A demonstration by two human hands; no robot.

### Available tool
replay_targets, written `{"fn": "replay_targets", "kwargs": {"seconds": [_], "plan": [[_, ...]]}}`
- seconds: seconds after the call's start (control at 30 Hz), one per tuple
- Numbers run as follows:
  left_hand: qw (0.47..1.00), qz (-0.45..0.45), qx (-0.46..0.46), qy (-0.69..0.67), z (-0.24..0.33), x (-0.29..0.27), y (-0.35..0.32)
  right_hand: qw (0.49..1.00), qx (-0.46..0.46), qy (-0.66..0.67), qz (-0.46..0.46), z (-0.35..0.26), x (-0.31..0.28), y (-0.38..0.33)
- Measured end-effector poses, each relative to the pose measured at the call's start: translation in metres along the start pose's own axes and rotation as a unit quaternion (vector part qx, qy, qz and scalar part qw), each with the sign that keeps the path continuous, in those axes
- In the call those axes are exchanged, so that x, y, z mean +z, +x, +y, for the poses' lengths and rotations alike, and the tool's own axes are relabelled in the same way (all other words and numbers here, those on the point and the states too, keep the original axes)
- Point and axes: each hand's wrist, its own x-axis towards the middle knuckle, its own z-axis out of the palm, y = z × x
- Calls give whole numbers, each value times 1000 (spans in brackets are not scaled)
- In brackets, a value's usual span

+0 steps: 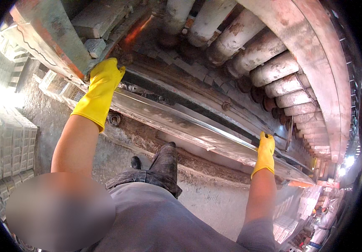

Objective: The person operates a large industrial conveyor with rollers, using both hands to guide and adjust the metal tray as small white rectangular items move along. The person also uses a handheld tool to interact with the items in a collection bin.

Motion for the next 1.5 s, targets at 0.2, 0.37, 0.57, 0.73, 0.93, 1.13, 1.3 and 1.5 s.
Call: {"fn": "replay_targets", "kwargs": {"seconds": [0.2, 0.37, 0.57, 0.73, 0.93, 1.13, 1.3, 1.5], "plan": [[1000, 25, 0, -6, 10, 5, 15, 999, -5, -35, 2, -18, 0, 12], [1000, 21, 4, 10, 9, 14, 32, 998, -11, -58, 3, -22, 2, 29], [1000, -16, -14, 14, 24, 10, 50, 993, -40, -107, 39, -14, 2, 61], [1000, 14, 5, 22, 17, 16, 59, 997, 3, -75, 8, -72, 4, 23], [999, -26, -29, 14, 34, 7, 69, 986, -44, -157, 25, -48, 6, 67], [1000, 2, -9, 1, 29, 15, 74, 993, -18, -113, 10, -57, 15, 77], [999, -19, -25, 8, 36, 8, 72, 987, -40, -152, 26, -49, 12, 80], [1000, -10, 2, 6, 37, -5, 43, 994, -31, -102, 40, -18, 8, 66]]}}
